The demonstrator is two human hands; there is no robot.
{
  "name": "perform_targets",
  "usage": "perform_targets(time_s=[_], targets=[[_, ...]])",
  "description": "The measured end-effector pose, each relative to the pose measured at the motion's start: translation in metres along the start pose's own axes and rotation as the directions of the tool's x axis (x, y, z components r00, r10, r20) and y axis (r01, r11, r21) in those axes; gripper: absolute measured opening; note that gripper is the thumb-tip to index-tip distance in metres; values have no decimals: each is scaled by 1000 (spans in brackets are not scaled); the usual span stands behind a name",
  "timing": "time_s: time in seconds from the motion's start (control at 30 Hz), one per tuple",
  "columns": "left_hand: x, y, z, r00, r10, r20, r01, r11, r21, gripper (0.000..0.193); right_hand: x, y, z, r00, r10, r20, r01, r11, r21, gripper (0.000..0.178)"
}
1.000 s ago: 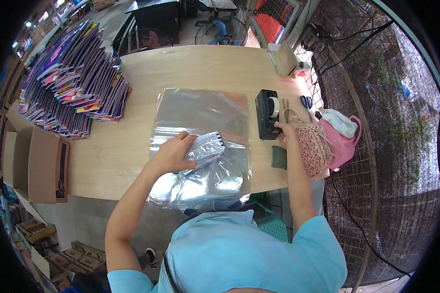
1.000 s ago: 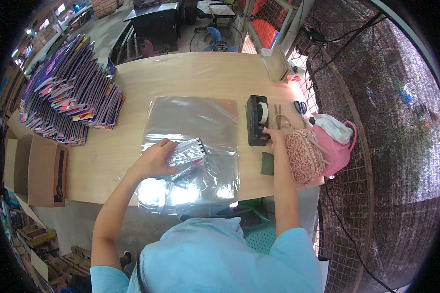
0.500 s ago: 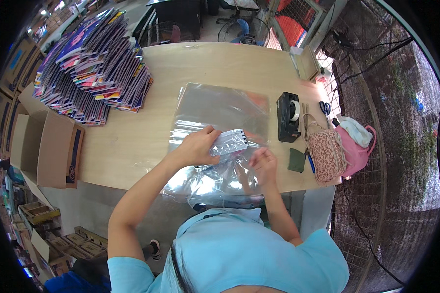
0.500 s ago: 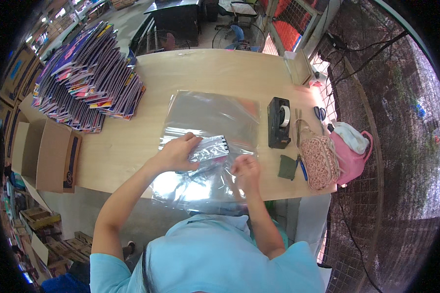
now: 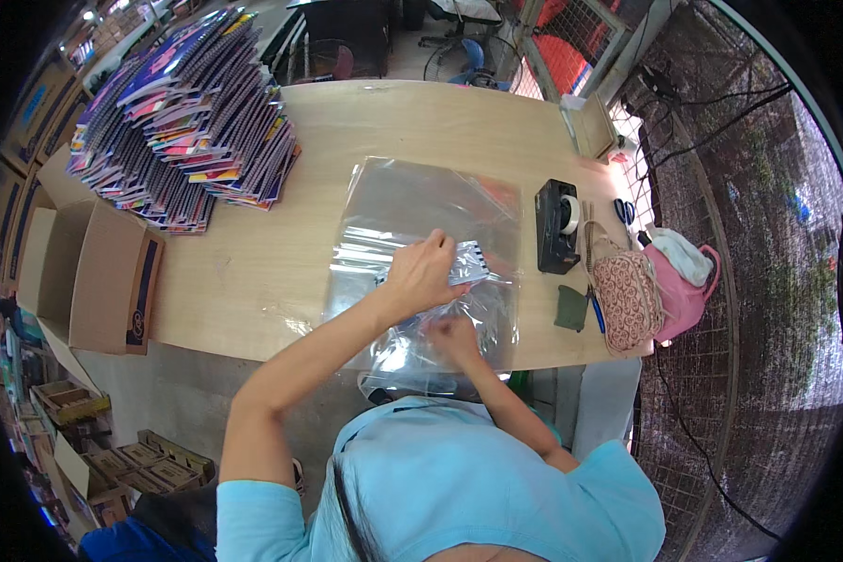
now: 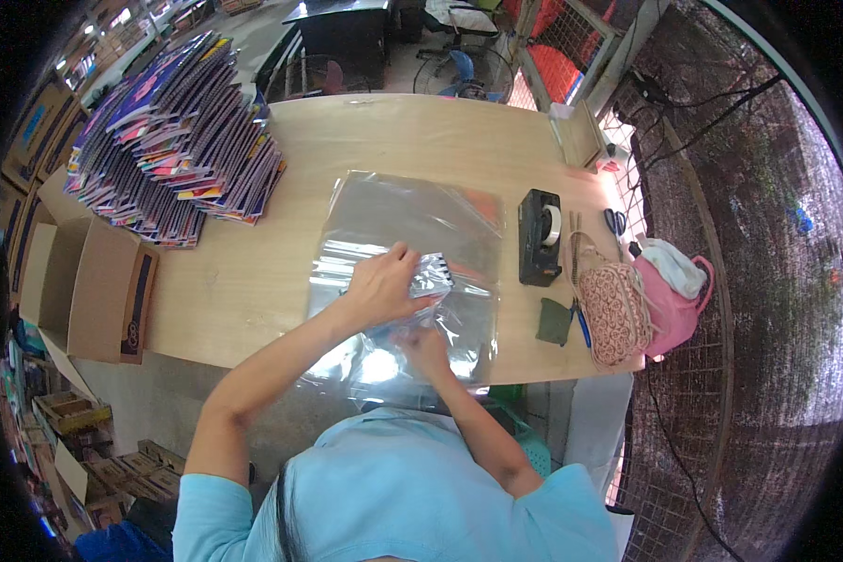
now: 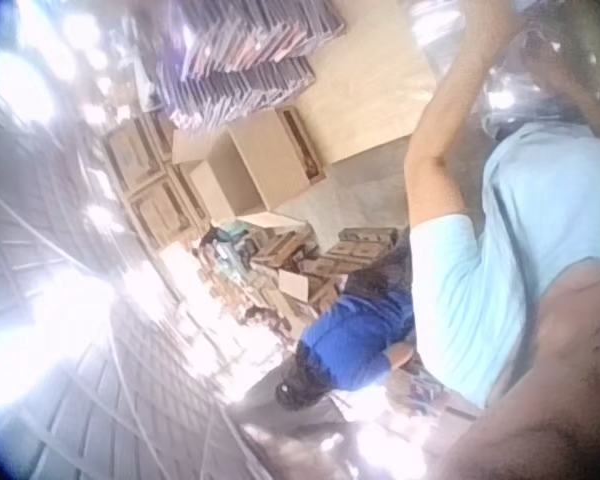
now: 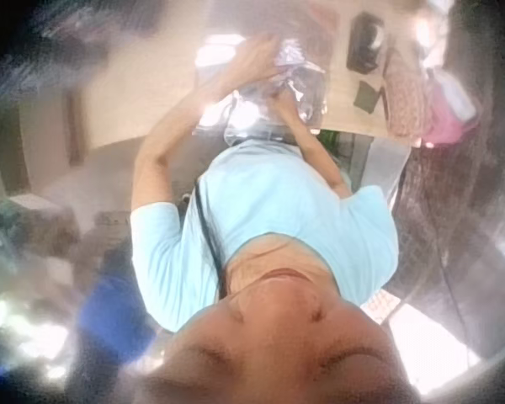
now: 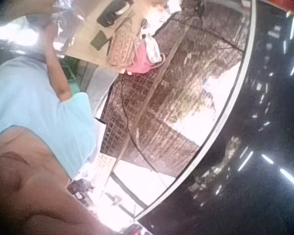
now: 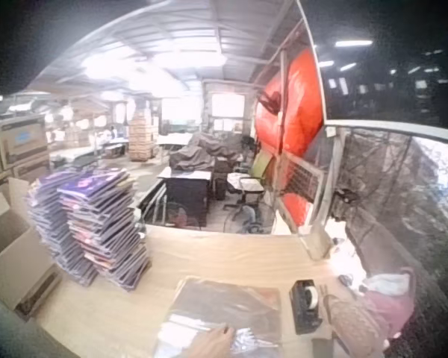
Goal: The person wraps spiral-bound notebooks in clear plastic sleeves. They place a notebook into a sleeve, fold the plastic over, and seal it using a tape dispenser. The process is repeated for multiple notebooks, which are then placed into a cardboard box.
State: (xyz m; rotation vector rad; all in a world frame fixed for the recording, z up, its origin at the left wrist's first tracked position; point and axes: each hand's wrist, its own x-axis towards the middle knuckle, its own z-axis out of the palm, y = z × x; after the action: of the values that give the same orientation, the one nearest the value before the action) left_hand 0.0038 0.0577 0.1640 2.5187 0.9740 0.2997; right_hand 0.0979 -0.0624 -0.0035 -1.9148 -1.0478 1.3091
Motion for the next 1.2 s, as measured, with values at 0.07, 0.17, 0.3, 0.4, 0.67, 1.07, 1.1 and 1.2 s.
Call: perform_targets(time_s=[0.07,0.17,0.3,0.4,0.67,1.07,1.1,1.2], targets=[[3,-2,-1,990,-16,-142,3,996,-89,66,-13,-1,8,920,136,368,-257,918,303,29],[-30,-21,-10,902,-253,-350,71,887,-457,71,-46,-28,7,890,-154,430,-324,450,832,33],[-83,-49,-8,887,-360,-290,-45,558,-829,102,-19,-40,-59,881,-467,-76,271,368,889,57],[-89,-53,16,859,-302,-414,-16,792,-610,113,-6,-56,-76,954,-286,-83,290,828,479,69],[-82,-70,21,707,-54,-705,-337,851,-404,115,-16,-77,-93,672,-739,-55,736,674,-68,92],[-75,-105,-13,831,-127,-541,-373,596,-711,100,-15,-70,-112,518,-814,-263,855,485,184,93],[-74,-119,33,928,-157,-339,-188,587,-787,114,10,-42,-91,587,-762,-273,805,516,292,100],[-65,-84,58,985,-140,-103,-33,430,-902,128,52,12,-55,721,-609,-330,693,627,357,128]])
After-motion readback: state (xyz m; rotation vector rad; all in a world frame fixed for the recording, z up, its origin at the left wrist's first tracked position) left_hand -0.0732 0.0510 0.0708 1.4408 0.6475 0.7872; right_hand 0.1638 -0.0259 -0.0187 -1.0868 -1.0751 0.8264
